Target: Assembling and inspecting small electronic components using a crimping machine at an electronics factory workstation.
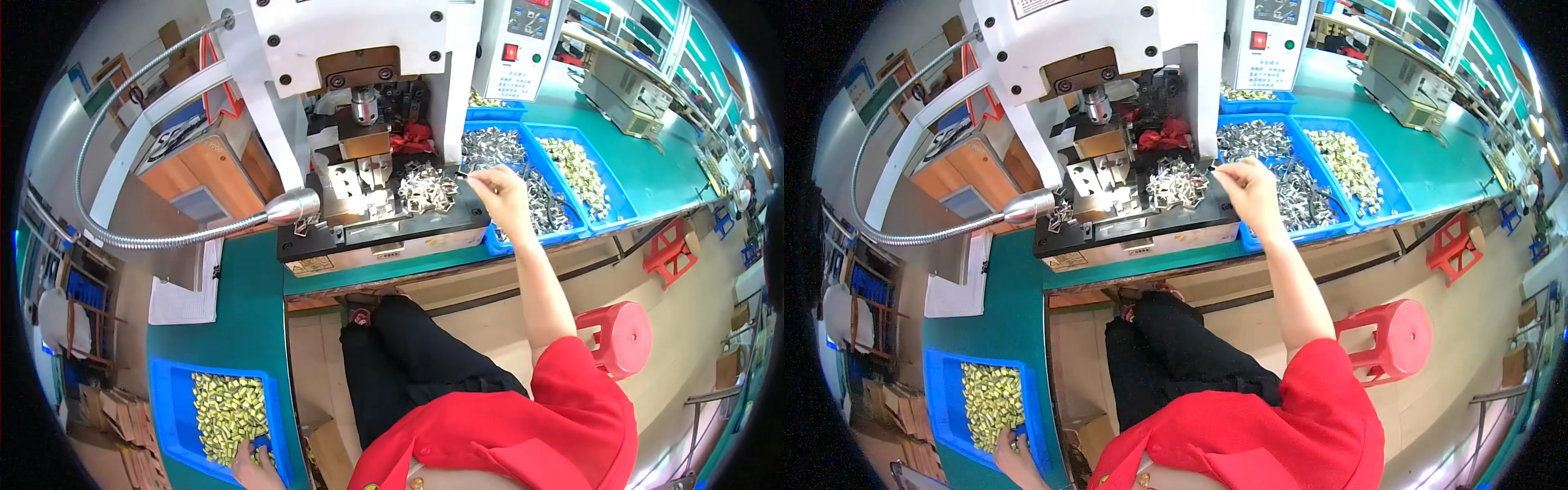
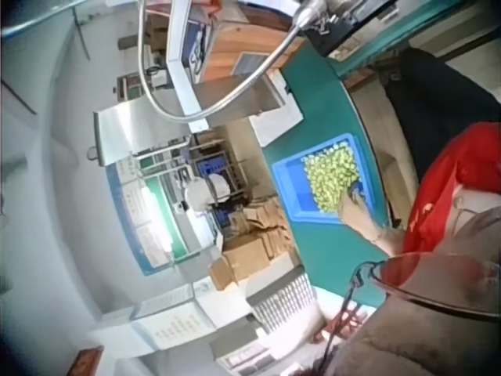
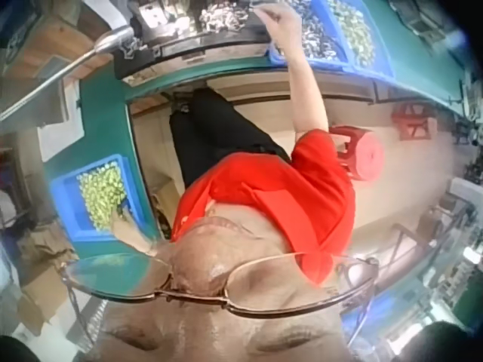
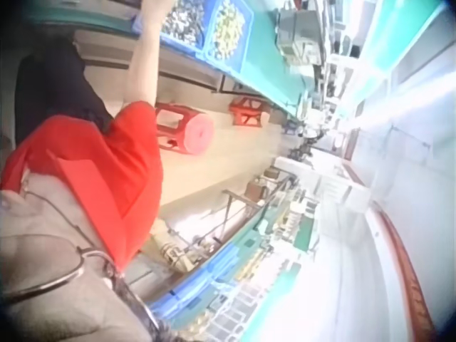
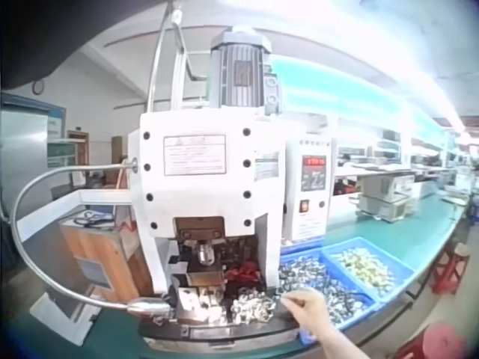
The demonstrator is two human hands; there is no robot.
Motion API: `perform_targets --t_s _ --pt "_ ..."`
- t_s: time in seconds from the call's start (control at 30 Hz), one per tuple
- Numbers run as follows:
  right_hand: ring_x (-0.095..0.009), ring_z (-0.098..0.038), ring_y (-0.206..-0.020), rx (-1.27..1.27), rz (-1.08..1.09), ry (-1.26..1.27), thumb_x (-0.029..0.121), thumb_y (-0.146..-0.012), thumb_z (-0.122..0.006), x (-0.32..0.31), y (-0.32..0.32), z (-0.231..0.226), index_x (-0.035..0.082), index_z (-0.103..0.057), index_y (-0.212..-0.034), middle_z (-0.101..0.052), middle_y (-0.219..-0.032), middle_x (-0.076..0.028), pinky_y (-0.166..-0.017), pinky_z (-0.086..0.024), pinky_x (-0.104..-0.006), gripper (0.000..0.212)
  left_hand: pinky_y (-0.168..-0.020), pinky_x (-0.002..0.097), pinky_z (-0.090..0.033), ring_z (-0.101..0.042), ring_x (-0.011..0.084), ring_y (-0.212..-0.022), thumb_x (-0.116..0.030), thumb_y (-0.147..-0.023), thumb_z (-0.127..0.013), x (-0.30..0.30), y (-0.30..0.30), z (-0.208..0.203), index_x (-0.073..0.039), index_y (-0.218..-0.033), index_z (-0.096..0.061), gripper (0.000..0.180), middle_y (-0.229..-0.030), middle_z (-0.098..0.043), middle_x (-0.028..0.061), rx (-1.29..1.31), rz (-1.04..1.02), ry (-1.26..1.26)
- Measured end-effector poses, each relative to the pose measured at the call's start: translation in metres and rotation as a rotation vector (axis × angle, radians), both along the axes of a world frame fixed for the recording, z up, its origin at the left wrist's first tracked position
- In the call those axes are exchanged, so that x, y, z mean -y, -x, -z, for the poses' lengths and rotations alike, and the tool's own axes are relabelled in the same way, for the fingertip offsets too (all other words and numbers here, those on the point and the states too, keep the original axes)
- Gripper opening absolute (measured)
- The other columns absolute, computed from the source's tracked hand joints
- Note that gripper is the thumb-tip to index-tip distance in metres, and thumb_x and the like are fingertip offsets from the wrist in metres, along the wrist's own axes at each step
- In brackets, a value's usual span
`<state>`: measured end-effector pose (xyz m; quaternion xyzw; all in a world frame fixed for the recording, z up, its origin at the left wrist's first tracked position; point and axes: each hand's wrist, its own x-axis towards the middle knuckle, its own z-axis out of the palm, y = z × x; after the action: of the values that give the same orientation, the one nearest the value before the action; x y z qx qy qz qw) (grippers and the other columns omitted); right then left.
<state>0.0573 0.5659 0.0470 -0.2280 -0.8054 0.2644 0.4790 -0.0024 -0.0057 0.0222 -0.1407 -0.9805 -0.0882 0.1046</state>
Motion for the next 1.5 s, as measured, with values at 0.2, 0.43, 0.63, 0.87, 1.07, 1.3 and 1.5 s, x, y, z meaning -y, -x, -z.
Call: perform_targets --t_s 0.2,0.43,0.63,0.87,1.07,1.3,1.5 --pt "-0.026 -0.064 -0.064 0.143 0.001 -0.058 0.025 -0.079 -0.072 -0.049 0.017 0.002 0.002 -0.071 -0.085 -0.067 -0.073 -0.016 -0.061 -0.049 -0.0342 0.023 -0.077 0.0443 -0.046 -0.059 0.0377 -0.086 -0.029 -0.088 -0.058 0.005 0.000 -0.001 -0.005 -0.105 -0.066 0.030 -0.095 -0.065 0.0192 0.016 -0.031 -0.006" --pt "-0.033 -0.063 -0.063 0.404 0.099 -0.029 0.036 -0.070 -0.077 -0.064 0.030 0.010 0.003 -0.066 -0.065 -0.062 -0.064 -0.018 -0.060 -0.049 -0.0413 0.036 -0.077 0.0394 -0.049 -0.062 0.0309 -0.085 -0.024 -0.090 -0.059 -0.004 0.007 0.004 -0.001 -0.106 -0.065 0.029 -0.095 -0.066 0.0173 -0.089 0.101 0.140" --pt "-0.029 -0.066 -0.068 0.172 0.082 -0.036 0.025 -0.066 -0.078 -0.075 0.040 0.035 -0.001 -0.068 -0.081 -0.066 -0.072 -0.018 -0.065 -0.052 -0.0365 0.032 -0.077 0.0380 -0.049 -0.062 0.0291 -0.086 -0.022 -0.091 -0.060 -0.031 0.005 -0.003 0.000 -0.106 -0.065 0.027 -0.095 -0.066 0.0166 -0.216 0.111 -0.080" --pt "-0.004 -0.049 -0.059 -0.322 -0.261 0.710 0.018 -0.083 -0.071 -0.030 -0.007 -0.001 -0.002 -0.066 -0.102 -0.065 -0.076 -0.004 -0.053 -0.040 -0.0190 0.028 -0.078 0.0366 -0.050 -0.062 0.0274 -0.086 -0.020 -0.091 -0.060 -0.059 0.004 -0.011 0.000 -0.106 -0.064 0.026 -0.095 -0.066 0.0159 -0.200 0.091 -0.353" --pt "-0.003 -0.043 -0.057 -0.765 -0.569 1.127 0.007 -0.087 -0.065 0.001 -0.068 -0.002 -0.003 -0.060 -0.116 -0.064 -0.083 -0.003 -0.048 -0.032 -0.0179 0.031 -0.078 0.0351 -0.050 -0.062 0.0255 -0.086 -0.018 -0.091 -0.060 -0.090 -0.005 -0.012 0.001 -0.105 -0.064 0.024 -0.095 -0.066 0.0151 0.007 0.183 -0.723" --pt "0.000 -0.049 -0.062 -0.463 -0.459 0.784 0.005 -0.082 -0.070 0.088 -0.057 0.026 0.001 -0.067 -0.108 -0.060 -0.077 0.005 -0.054 -0.037 -0.0162 0.026 -0.079 0.0334 -0.051 -0.062 0.0234 -0.087 -0.015 -0.092 -0.060 -0.110 -0.022 -0.002 0.002 -0.105 -0.064 0.022 -0.095 -0.066 0.0142 0.244 0.182 -1.144" --pt "0.001 -0.047 -0.063 -0.247 -0.617 0.719 0.008 -0.078 -0.073 0.151 -0.056 0.033 0.003 -0.069 -0.098 -0.058 -0.073 0.007 -0.055 -0.037 -0.0174 0.021 -0.080 0.0275 -0.052 -0.062 0.0169 -0.087 -0.006 -0.092 -0.059 -0.169 -0.040 0.002 0.006 -0.105 -0.063 0.018 -0.096 -0.065 0.0119 0.674 0.282 -1.176"
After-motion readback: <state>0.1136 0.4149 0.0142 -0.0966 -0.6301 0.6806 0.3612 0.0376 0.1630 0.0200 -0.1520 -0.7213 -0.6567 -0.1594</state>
